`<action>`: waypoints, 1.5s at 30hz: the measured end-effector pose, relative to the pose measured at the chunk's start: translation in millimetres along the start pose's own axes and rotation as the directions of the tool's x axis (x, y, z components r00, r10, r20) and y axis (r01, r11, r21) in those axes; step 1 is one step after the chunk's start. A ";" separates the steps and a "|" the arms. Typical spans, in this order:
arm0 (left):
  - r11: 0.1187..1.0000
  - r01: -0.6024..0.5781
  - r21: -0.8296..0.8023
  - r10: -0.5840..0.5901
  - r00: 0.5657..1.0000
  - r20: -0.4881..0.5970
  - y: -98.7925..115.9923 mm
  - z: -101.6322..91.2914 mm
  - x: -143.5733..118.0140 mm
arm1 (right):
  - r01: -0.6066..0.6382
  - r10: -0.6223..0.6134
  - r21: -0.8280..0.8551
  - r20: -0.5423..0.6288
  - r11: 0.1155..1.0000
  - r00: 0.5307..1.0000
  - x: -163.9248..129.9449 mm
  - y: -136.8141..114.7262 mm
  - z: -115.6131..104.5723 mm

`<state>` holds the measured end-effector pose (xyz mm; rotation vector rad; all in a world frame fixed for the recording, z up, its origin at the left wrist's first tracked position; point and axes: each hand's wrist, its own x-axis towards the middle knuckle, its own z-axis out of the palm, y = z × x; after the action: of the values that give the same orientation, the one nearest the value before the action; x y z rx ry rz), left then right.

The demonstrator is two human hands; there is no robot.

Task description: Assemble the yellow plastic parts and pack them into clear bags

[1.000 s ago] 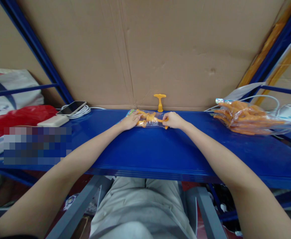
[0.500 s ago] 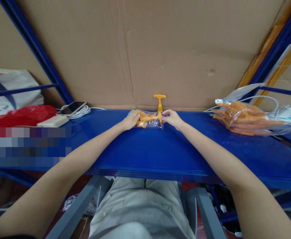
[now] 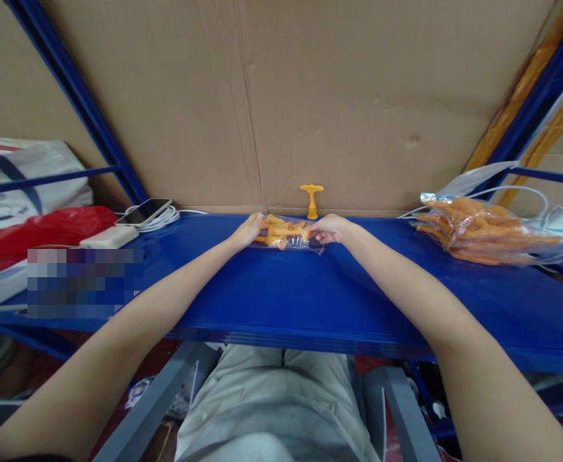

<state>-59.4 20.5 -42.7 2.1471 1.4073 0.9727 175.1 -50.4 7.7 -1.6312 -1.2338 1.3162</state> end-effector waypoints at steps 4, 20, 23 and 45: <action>1.000 0.005 0.005 -0.005 1.000 -0.004 3.8 -1.9 -3.7 | 0.067 -0.070 0.095 0.028 0.993 0.997 5.7 -1.7 18.4; 0.925 -0.090 0.369 0.043 0.990 0.134 9.0 -7.6 -13.8 | 0.106 -0.171 -0.420 -0.121 0.901 0.978 22.0 -4.2 -26.3; 0.892 -0.109 0.438 0.030 0.983 0.181 13.1 -11.6 -19.2 | 0.017 -0.333 -0.751 -0.273 0.660 0.903 27.1 -15.0 -41.5; 0.896 -0.242 0.373 0.126 0.942 0.310 1.7 -8.8 -11.8 | -0.019 -0.697 -0.972 -0.182 0.234 0.693 48.9 -30.9 -8.6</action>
<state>-67.7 8.7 -39.6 2.6402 1.3726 0.4265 177.4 5.9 23.2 -1.9982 -1.9228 -0.5301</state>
